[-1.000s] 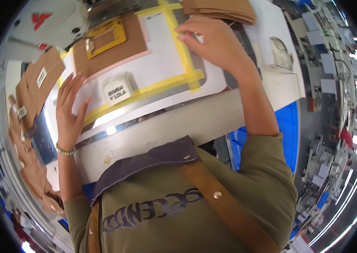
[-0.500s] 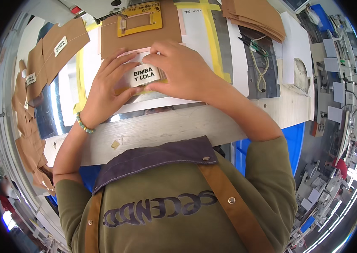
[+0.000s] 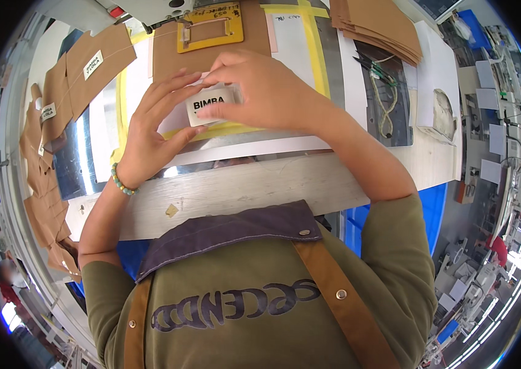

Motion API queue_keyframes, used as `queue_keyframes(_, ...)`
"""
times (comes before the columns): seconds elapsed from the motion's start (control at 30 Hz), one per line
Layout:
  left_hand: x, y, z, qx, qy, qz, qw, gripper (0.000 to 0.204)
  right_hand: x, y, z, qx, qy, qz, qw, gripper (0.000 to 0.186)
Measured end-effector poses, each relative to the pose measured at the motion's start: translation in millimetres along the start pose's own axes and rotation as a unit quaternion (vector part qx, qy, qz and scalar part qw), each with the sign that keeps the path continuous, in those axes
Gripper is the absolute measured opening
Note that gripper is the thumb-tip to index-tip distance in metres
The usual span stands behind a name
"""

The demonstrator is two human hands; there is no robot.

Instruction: Sewing brand labels onto fabric or leather components using an industrial sewing machine.

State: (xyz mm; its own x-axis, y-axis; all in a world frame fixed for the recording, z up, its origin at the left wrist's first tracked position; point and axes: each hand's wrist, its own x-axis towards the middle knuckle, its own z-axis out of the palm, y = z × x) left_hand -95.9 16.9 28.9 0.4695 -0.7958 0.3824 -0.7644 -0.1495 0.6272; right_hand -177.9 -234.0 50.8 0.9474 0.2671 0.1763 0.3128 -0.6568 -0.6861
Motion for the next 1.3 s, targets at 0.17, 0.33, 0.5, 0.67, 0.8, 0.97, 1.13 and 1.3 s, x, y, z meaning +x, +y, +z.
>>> queue_keyframes(0.17, 3, -6, -5, 0.010, -0.012, -0.006, 1.000, 0.066, 19, 14, -14, 0.106, -0.071, 0.101, 0.987, 0.026)
queue_keyframes(0.33, 4, -15, -4, -0.045, -0.018, -0.042, 0.998, 0.067, 39, 27, -26, 0.146, -0.122, 0.102, 0.976, 0.020)
queue_keyframes(0.5, 0, -15, -6, -0.098, -0.024, -0.091, 0.991, 0.063, 43, 27, -20, 0.194, -0.161, 0.142, 0.957, 0.015)
queue_keyframes(0.67, -2, -11, -8, -0.080, -0.038, -0.072, 0.993, 0.063, 39, 27, -13, 0.118, -0.137, 0.093, 0.979, 0.013)
queue_keyframes(0.8, 1, -9, -6, -0.044, -0.039, -0.059, 0.996, 0.066, 40, 27, -23, 0.146, -0.096, 0.095, 0.980, 0.011)
queue_keyframes(0.97, -4, -6, -7, -0.098, -0.047, -0.112, 0.988, 0.061, 43, 24, -11, 0.175, -0.071, 0.113, 0.975, 0.012)
queue_keyframes(1.13, -4, -14, 5, -0.145, 0.007, -0.147, 0.978, 0.049, 41, 23, 1, 0.321, 0.003, 0.138, 0.937, 0.020)
queue_keyframes(1.3, -3, -21, 5, -0.378, 0.051, -0.237, 0.894, 0.022, 39, 19, -7, 0.266, -0.032, 0.116, 0.957, 0.016)
